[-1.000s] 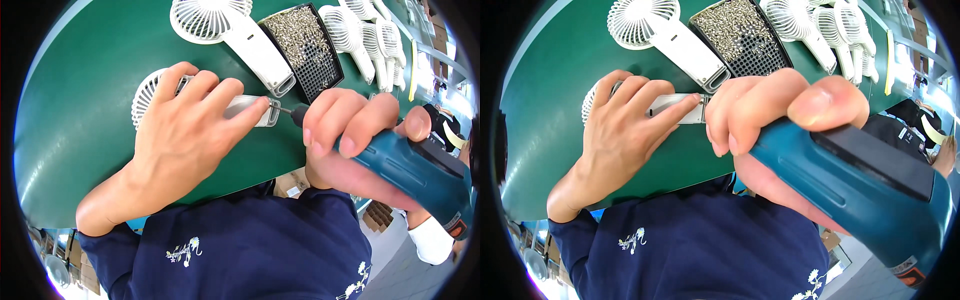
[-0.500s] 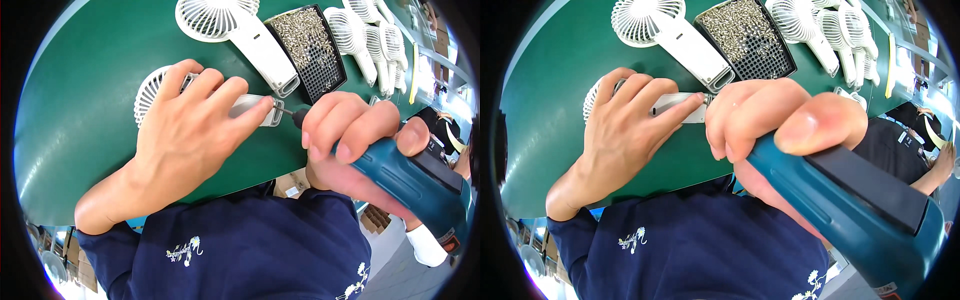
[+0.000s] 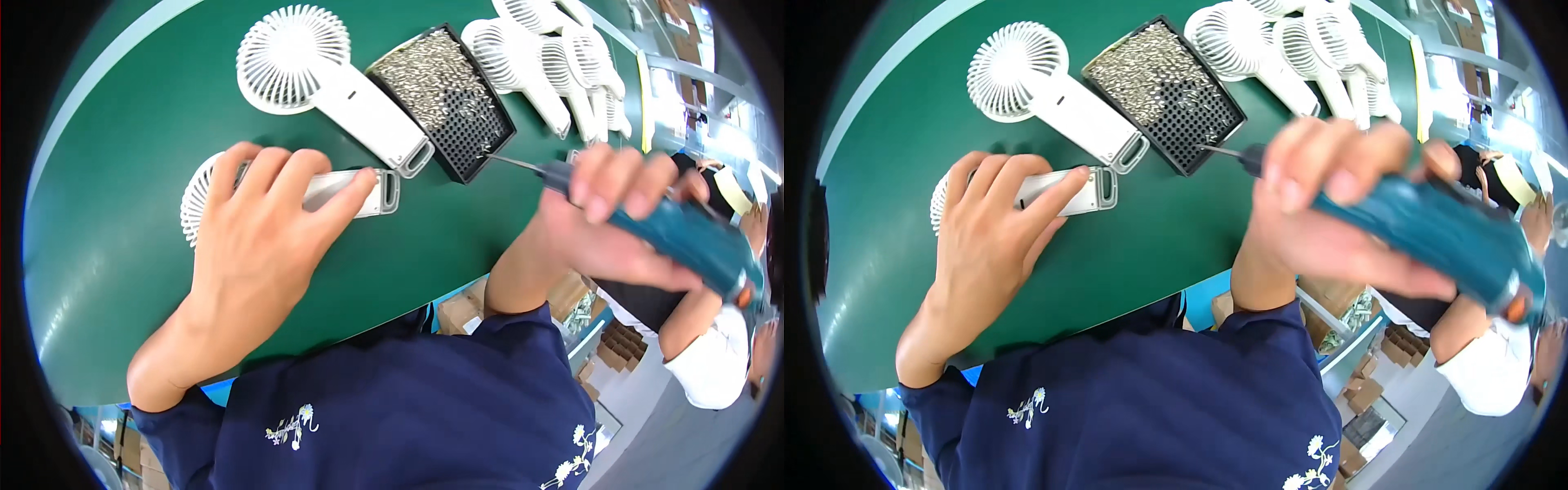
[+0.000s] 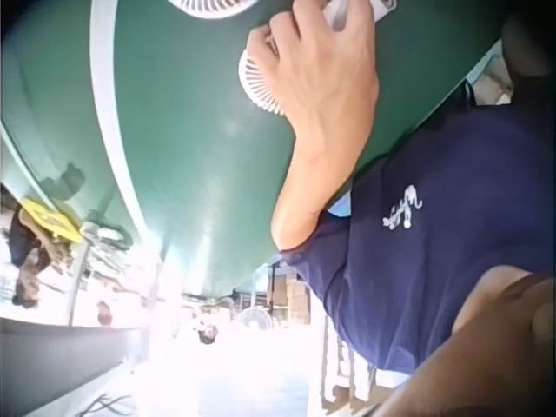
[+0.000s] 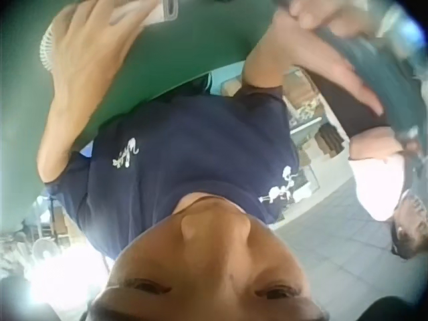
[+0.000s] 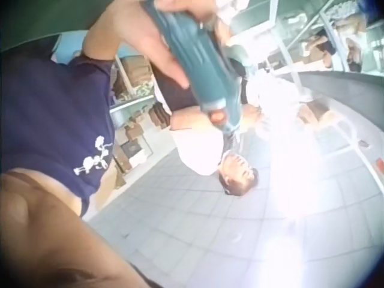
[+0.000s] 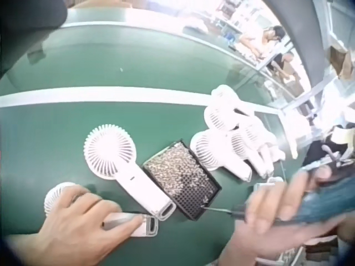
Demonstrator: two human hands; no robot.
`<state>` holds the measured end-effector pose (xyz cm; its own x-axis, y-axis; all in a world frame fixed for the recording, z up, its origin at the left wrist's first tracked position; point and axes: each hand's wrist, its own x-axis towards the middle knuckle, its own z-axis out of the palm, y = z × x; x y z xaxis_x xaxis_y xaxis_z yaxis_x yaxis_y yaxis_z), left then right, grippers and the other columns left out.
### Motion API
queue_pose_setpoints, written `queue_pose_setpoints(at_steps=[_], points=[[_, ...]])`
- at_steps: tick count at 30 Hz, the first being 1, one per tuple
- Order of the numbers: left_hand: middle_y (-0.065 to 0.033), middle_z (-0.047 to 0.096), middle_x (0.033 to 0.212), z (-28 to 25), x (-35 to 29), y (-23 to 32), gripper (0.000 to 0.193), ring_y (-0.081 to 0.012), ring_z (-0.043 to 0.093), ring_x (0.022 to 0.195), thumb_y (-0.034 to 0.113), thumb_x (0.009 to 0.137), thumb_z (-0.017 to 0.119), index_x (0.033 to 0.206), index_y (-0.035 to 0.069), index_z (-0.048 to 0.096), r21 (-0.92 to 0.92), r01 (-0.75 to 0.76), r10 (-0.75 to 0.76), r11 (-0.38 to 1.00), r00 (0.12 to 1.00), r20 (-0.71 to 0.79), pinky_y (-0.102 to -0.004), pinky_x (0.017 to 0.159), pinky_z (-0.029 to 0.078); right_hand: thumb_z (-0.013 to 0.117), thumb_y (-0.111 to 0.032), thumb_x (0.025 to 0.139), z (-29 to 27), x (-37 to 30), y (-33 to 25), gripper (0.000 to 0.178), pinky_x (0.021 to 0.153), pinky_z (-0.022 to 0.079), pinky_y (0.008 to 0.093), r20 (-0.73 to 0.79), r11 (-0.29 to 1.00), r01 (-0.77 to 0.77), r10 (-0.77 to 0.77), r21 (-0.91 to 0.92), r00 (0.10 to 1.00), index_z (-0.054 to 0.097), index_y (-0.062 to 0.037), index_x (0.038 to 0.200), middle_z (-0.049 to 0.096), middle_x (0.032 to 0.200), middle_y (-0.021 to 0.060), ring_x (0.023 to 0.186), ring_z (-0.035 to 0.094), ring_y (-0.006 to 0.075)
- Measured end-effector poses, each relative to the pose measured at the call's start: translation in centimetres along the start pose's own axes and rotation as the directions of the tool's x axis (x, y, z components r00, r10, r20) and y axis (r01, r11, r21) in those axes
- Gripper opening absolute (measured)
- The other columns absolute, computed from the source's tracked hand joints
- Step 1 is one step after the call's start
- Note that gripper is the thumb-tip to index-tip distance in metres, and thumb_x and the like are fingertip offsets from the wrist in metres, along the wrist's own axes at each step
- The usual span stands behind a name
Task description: Assembling handheld electric fans by driving screws into the housing using an electric screwdriver on an assembly line.
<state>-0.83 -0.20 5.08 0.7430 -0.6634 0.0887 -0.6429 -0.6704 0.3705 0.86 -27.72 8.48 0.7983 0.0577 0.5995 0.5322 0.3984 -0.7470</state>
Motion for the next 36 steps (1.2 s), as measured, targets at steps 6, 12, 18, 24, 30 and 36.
queue_pose_setpoints(at_steps=[6,12,18,24,30,36], points=[[-0.0074,0.058,0.098,-0.1,0.6,0.2,0.044,-0.0259,0.054,0.088,0.009,0.074,0.073,0.117,0.015,0.066,-0.090,0.012,-0.013,0.996,1.000,-0.008,-0.0405,0.083,0.043,0.032,-0.091,0.077,-1.4,-1.4,2.5,0.099,0.041,0.045,0.0344,-0.154,0.997,0.047,-0.038,0.057,0.987,0.041,-0.0102,0.135,0.056,0.077,0.0102,0.048,0.053,0.0221],[-0.0071,0.059,0.096,-0.2,0.7,0.3,0.042,-0.0258,0.055,0.086,0.010,0.075,0.072,0.117,0.015,0.067,-0.090,0.012,-0.013,0.996,1.000,-0.012,-0.0402,0.082,0.043,0.029,-0.094,0.074,-2.1,-1.9,2.9,0.102,0.039,0.044,0.0343,-0.164,1.000,0.016,-0.012,0.023,0.986,0.043,-0.0119,0.133,0.055,0.075,0.0098,0.046,0.052,0.0215],[-0.0074,0.058,0.095,-0.5,0.6,0.4,0.042,-0.0278,0.055,0.087,0.011,0.073,0.073,0.114,0.012,0.067,-0.122,-0.006,-0.001,0.993,0.999,-0.052,-0.0413,0.083,0.044,0.032,-0.087,0.082,-0.1,-1.7,1.4,0.092,0.041,0.042,0.0363,-0.199,0.998,0.063,-0.059,0.010,0.978,0.042,-0.0110,0.133,0.055,0.076,0.0091,0.047,0.051,0.0218],[-0.0057,0.055,0.087,0.2,-0.1,0.8,0.044,-0.0267,0.052,0.081,0.012,0.061,0.083,0.101,0.005,0.069,-0.392,-0.177,0.062,0.903,0.956,-0.288,-0.0388,0.070,0.043,0.058,-0.052,0.092,4.2,-1.3,-0.5,0.058,0.050,0.044,0.0280,-0.039,0.965,-0.091,0.103,0.244,0.994,0.049,-0.0037,0.123,0.055,0.082,0.0045,0.056,0.054,0.0142],[-0.0021,0.052,0.075,2.5,-0.5,1.1,0.027,-0.0226,0.051,0.072,0.013,0.062,0.083,0.085,0.006,0.069,-0.501,-0.270,0.066,0.822,0.920,-0.387,-0.0357,0.067,0.040,0.053,-0.053,0.095,7.1,-2.2,1.3,0.058,0.045,0.046,0.0278,0.010,0.944,-0.147,0.151,0.296,0.989,0.044,-0.0041,0.125,0.055,0.081,0.0048,0.051,0.054,0.0132],[-0.0004,0.050,0.069,2.2,-1.0,0.9,0.021,-0.0202,0.050,0.068,0.013,0.065,0.083,0.077,0.008,0.066,-0.507,-0.246,0.087,0.826,0.944,-0.317,-0.0358,0.071,0.039,0.052,-0.056,0.094,7.7,-2.8,1.2,0.060,0.041,0.046,0.0271,0.060,0.948,-0.123,0.110,0.295,0.992,0.046,-0.0060,0.126,0.054,0.077,0.0029,0.045,0.051,0.0116]])
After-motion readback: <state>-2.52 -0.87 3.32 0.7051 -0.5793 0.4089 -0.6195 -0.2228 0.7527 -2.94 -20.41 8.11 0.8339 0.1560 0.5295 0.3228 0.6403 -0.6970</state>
